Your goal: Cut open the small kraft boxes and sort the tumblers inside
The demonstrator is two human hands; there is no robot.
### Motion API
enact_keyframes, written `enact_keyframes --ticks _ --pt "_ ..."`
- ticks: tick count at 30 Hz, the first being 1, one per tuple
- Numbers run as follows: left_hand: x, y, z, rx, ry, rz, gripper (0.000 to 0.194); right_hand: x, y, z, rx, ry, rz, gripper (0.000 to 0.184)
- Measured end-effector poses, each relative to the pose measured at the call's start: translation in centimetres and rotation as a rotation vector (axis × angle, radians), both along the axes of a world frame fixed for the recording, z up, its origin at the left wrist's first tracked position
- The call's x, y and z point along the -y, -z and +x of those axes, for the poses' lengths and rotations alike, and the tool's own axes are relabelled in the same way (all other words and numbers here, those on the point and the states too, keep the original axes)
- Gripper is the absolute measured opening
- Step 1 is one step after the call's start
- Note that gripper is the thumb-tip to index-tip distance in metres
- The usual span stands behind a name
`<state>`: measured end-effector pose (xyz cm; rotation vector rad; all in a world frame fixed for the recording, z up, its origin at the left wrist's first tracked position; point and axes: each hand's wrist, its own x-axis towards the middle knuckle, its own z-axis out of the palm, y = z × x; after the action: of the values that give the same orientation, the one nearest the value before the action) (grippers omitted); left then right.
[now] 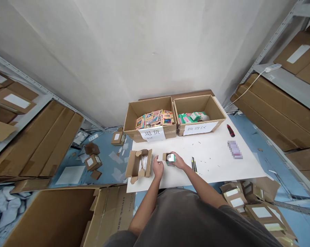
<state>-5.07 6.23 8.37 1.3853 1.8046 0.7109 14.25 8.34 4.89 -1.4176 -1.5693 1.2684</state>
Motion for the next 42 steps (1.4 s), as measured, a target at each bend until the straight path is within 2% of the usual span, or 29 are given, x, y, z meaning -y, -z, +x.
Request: enact_keyframes --ticks 2,3,5,6,9,12,16,20,23,26,31,34,36,39,42 --pt "-0.9 -0.6 -0.4 -0.130 0.201 0.180 0.056 -0.3 0.1 0.1 0.032 -0.015 -0.008 0.082" --pt "-1.5 -0.8 -0.4 -0.141 0.313 0.206 0.057 -0.4 0.1 0.0 0.048 -0.009 -0.012 0.081" --pt "-2.4 -0.7 -0.2 -0.152 0.512 0.176 0.056 -0.6 0.0 -0.3 0.079 0.013 -0.017 0.074" --pt "-2.7 -0.4 -0.1 -0.129 0.548 0.133 0.057 -0.7 0.0 -0.5 0.094 0.024 -0.013 0.070" --pt "-2.7 0.9 0.0 0.024 0.500 0.016 0.066 -0.6 0.0 -1.1 0.104 0.047 0.041 0.064" --pt "-1.8 2.0 -0.2 0.177 0.451 -0.054 0.081 -0.4 0.1 -0.8 -0.008 0.111 0.070 0.059" --pt "-1.3 2.7 0.0 0.239 0.493 -0.009 0.105 0.3 0.1 0.5 -0.130 0.197 0.044 0.049" --pt "-1.5 3.3 0.9 0.198 0.468 0.052 0.113 1.1 -0.1 0.7 0.040 0.126 0.091 0.038" --pt "-1.7 3.9 1.3 0.172 0.426 0.067 0.115 0.9 -0.6 0.8 0.204 0.043 0.084 0.046" --pt "-1.9 4.1 1.5 0.166 0.408 0.080 0.112 -0.8 -2.1 1.4 0.355 -0.120 0.039 0.060" --pt "-2.6 3.6 1.6 0.156 0.392 0.106 0.098 -4.8 -5.7 1.1 0.670 -0.511 -0.011 0.067" --pt "-2.9 3.2 1.6 0.118 0.371 0.083 0.098 -5.5 -6.6 0.0 0.752 -0.588 0.053 0.071" --pt "-3.0 3.0 1.4 0.072 0.384 0.072 0.097 -5.4 -6.8 0.0 0.712 -0.601 0.081 0.072" --pt "-2.8 2.7 1.4 0.024 0.394 0.052 0.093 -5.8 -7.6 1.4 0.537 -0.575 0.080 0.068" --pt "-2.7 2.1 1.8 0.019 0.359 0.015 0.095 -7.5 -10.5 3.5 0.311 -0.537 0.079 0.062"
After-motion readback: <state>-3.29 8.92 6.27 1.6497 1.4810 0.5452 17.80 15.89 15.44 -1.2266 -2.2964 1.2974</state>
